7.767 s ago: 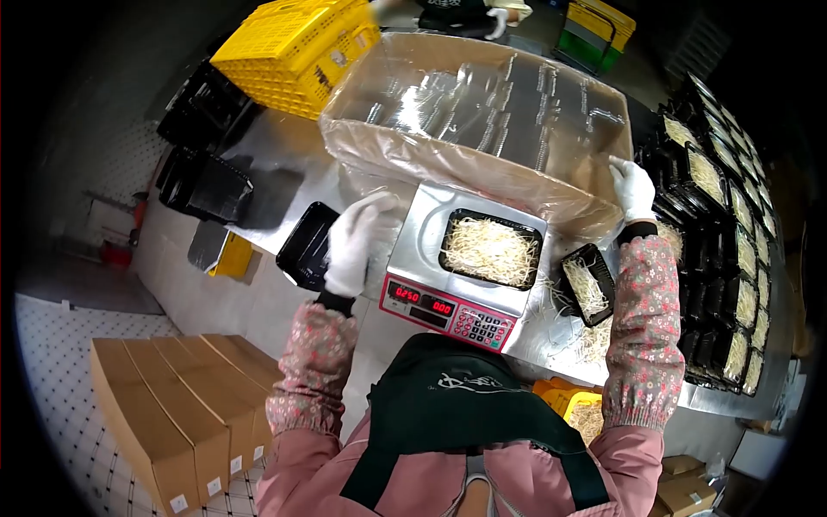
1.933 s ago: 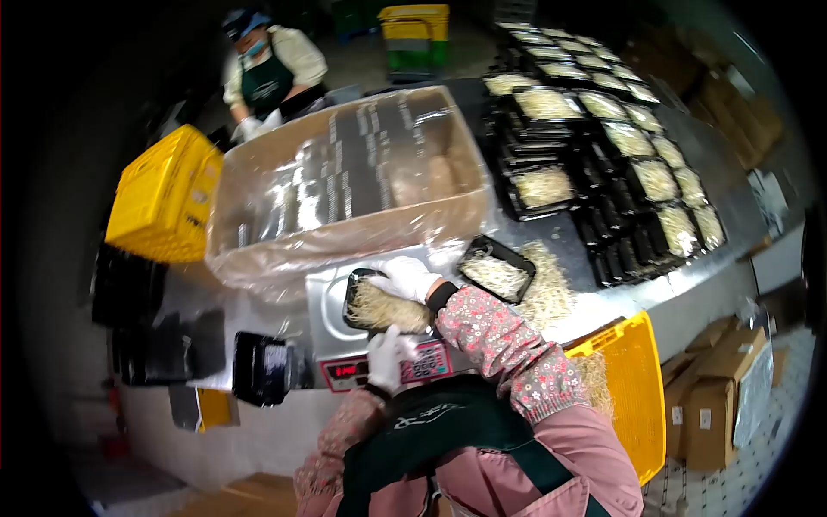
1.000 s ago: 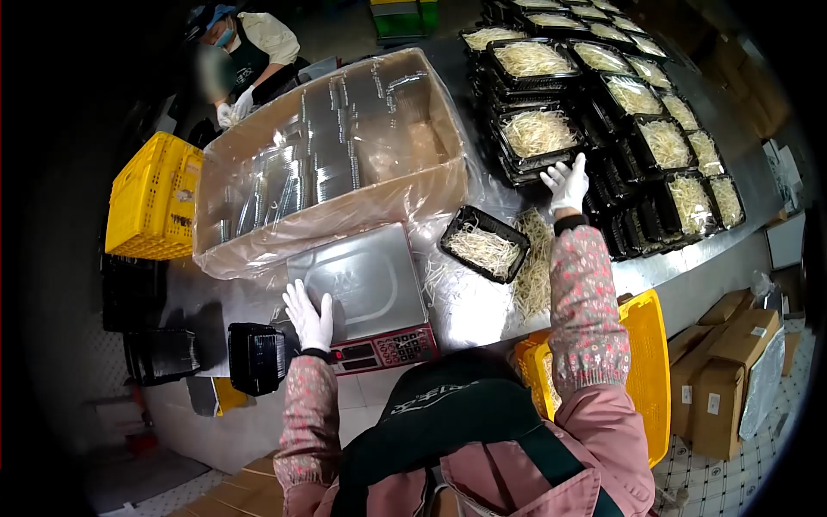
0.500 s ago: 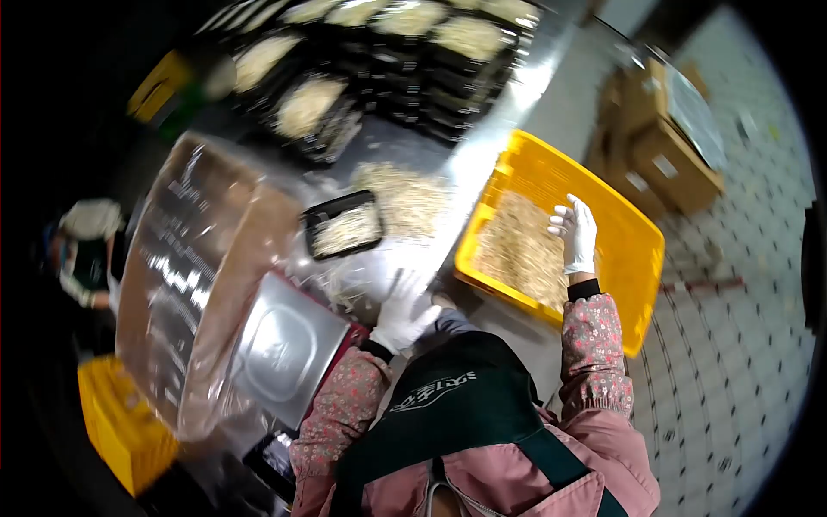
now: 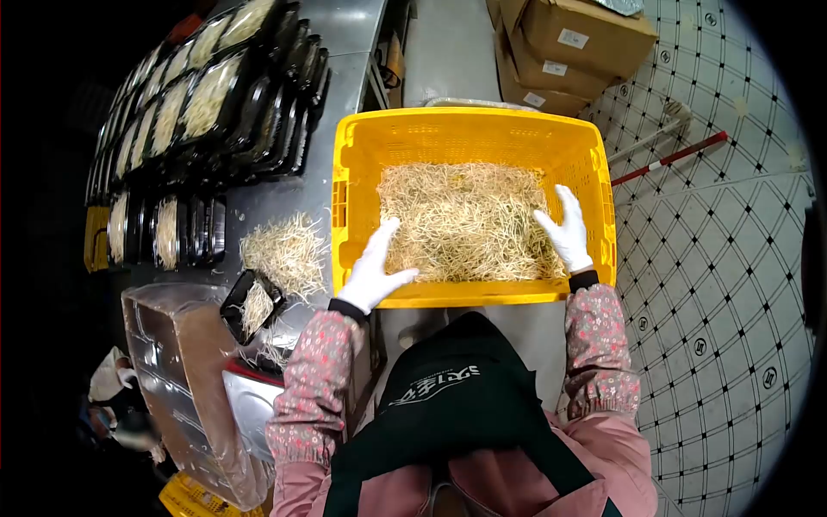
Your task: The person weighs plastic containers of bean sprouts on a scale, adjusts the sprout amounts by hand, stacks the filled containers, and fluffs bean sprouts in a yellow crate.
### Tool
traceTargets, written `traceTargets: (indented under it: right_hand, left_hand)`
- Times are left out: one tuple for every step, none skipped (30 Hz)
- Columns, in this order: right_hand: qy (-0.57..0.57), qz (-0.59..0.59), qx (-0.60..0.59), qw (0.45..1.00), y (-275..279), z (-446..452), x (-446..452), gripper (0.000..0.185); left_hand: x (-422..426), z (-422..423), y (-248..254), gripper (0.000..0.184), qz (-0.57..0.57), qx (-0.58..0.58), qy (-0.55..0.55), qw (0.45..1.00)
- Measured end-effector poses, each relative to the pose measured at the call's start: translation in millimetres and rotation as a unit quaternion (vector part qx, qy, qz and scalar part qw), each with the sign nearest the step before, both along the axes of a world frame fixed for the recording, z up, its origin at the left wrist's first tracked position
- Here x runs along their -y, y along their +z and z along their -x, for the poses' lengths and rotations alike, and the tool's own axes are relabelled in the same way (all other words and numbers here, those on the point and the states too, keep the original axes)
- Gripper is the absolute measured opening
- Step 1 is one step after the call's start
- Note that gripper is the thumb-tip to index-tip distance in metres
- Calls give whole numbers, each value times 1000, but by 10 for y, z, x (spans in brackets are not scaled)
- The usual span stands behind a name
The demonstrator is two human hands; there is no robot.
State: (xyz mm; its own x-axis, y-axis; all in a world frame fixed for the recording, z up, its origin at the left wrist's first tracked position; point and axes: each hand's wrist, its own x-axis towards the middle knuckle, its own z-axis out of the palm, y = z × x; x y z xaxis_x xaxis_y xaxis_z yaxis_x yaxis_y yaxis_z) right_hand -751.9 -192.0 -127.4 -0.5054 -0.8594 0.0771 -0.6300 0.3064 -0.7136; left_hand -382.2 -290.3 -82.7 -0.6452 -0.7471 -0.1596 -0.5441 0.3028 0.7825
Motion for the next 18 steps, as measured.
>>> traceTargets:
  right_hand:
    - [76,-84,-102,988,-81,90,85,70]
    - [152,-137,-77,976,-329,169,174,78]
    - [224,-199,-88,950,-477,146,269,80]
    - [294,-225,-106,923,-688,64,334,80]
    - [350,-256,-110,894,-744,-71,419,78]
    - [437,-276,-147,843,-904,-185,550,82]
    - [473,-279,-141,823,-952,-300,613,92]
    - [483,-291,-179,806,-1066,-395,670,106]
    - [481,-291,-161,811,-1297,-455,738,116]
    - [463,-273,-183,823,-1433,-497,786,115]
    - [443,-254,-204,835,-1557,-541,806,114]
    - [445,-255,-198,835,-1573,-588,823,114]
    - [460,-302,-207,809,-1502,-639,832,111]
    - [473,-348,-218,779,-1420,-660,837,109]
    - [502,-372,-206,753,-1236,-644,835,75]
    - [505,-353,-202,761,-1373,-670,690,61]
    - [508,-332,-198,769,-1523,-670,543,47]
    - [510,-313,-192,778,-1589,-641,460,39]
  left_hand:
    - [113,174,-179,88,-16,73,-58,996]
    - [216,340,-415,90,-34,138,-129,981]
    - [300,491,-670,92,-54,200,-197,958]
    - [347,621,-905,101,-49,282,-262,922]
    - [364,801,-1056,110,-74,355,-290,886]
    - [357,930,-1210,114,-59,367,-305,877]
    - [355,1055,-1361,117,-44,379,-320,867]
    - [334,1170,-1507,124,-41,374,-303,875]
    - [311,1235,-1669,129,-23,359,-283,889]
    - [305,1325,-1733,131,-29,360,-261,895]
    - [307,1408,-1800,133,-34,361,-239,901]
    - [306,1477,-1842,136,-43,379,-256,888]
    - [236,1514,-1825,133,-46,351,-232,906]
    - [162,1532,-1854,128,-38,339,-231,911]
    - [70,1525,-1893,124,-30,326,-228,917]
    - [-16,1529,-1882,111,-20,325,-243,914]
    - [-51,1480,-1863,102,-34,300,-269,914]
    - [-128,1395,-1986,100,8,312,-296,903]
